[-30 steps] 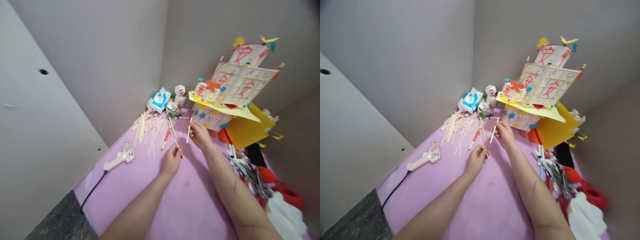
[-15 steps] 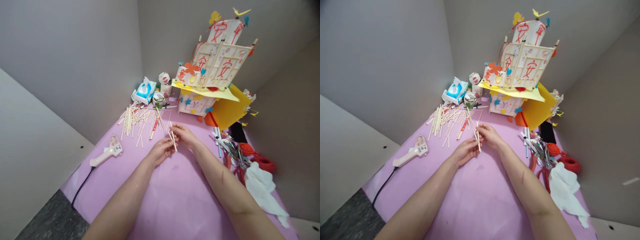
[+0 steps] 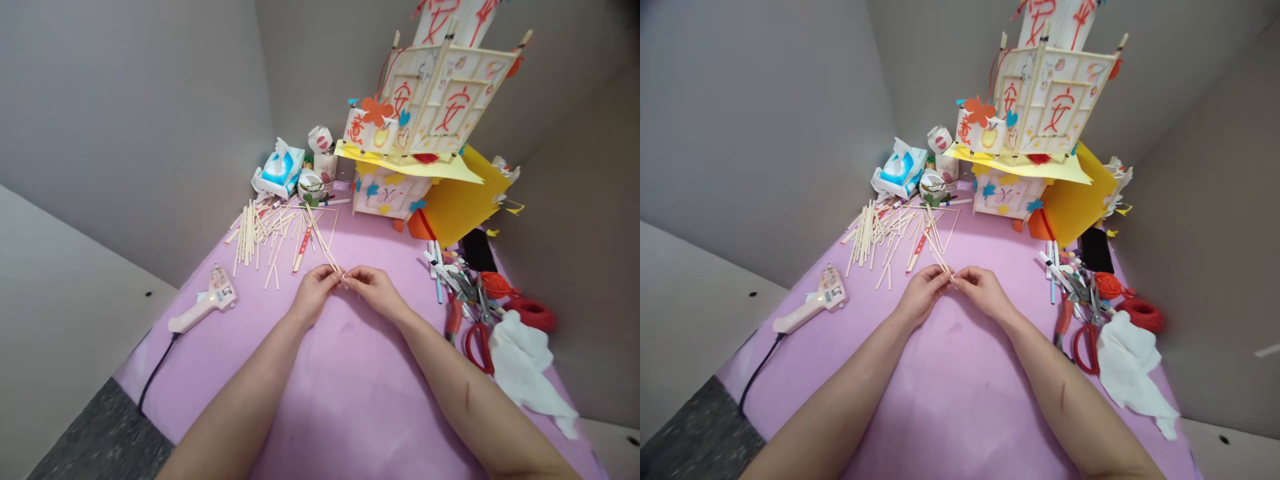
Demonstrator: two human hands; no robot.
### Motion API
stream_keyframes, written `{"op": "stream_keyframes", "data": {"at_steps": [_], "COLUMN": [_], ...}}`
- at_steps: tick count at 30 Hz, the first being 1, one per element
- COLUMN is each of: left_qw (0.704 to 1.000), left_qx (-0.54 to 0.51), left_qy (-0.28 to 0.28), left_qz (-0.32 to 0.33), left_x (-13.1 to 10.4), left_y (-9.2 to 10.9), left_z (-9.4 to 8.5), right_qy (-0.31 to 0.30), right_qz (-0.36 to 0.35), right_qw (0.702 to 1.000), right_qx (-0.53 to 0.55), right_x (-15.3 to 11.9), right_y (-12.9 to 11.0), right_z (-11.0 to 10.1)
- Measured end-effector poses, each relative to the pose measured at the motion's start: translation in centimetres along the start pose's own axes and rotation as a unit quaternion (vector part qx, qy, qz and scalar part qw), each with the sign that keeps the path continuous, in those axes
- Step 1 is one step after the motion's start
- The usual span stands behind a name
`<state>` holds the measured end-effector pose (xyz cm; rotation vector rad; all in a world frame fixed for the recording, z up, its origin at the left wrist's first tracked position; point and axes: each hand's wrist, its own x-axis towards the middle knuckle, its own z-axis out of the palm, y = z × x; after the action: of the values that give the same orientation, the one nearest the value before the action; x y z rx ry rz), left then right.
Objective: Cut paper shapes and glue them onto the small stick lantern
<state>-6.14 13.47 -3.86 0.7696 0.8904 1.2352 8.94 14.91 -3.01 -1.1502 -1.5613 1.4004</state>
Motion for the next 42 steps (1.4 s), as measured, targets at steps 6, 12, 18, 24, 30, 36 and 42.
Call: {"op": "stream_keyframes", "data": {"at_steps": [6, 12, 18, 24, 30, 36, 42], "left_qw": [0.998, 0.996, 0.997, 0.996, 0.997, 0.997, 0.988], "left_qx": [0.044, 0.068, 0.048, -0.018, -0.023, 0.048, 0.150], "left_qy": [-0.033, -0.057, -0.052, -0.088, -0.055, -0.030, -0.042], "left_qz": [-0.010, -0.018, -0.030, -0.025, -0.051, -0.044, -0.007], "left_x": [0.1, 0.1, -0.1, -0.5, -0.6, -0.5, -0.4], "left_y": [-0.4, -0.5, -0.1, 0.5, 0.7, 0.2, -0.4], "left_z": [-0.3, -0.4, -0.1, 0.2, 0.3, 0.5, 0.6], "right_qy": [-0.047, -0.015, 0.001, -0.006, 0.043, 0.100, 0.088], "right_qz": [0.047, 0.073, 0.092, 0.159, 0.069, -0.023, 0.023], "right_qw": [0.996, 0.996, 0.993, 0.975, 0.968, 0.979, 0.987], "right_qx": [0.065, 0.052, 0.079, 0.157, 0.238, 0.176, 0.130], "right_x": [-0.2, -0.3, -0.4, -0.3, 0.2, 0.0, -0.3], "right_y": [-0.2, 0.4, 0.4, 0.0, 1.0, 0.6, -0.6], "right_z": [-0.5, -0.1, 0.4, 0.4, 0.0, -0.4, -0.5]}}
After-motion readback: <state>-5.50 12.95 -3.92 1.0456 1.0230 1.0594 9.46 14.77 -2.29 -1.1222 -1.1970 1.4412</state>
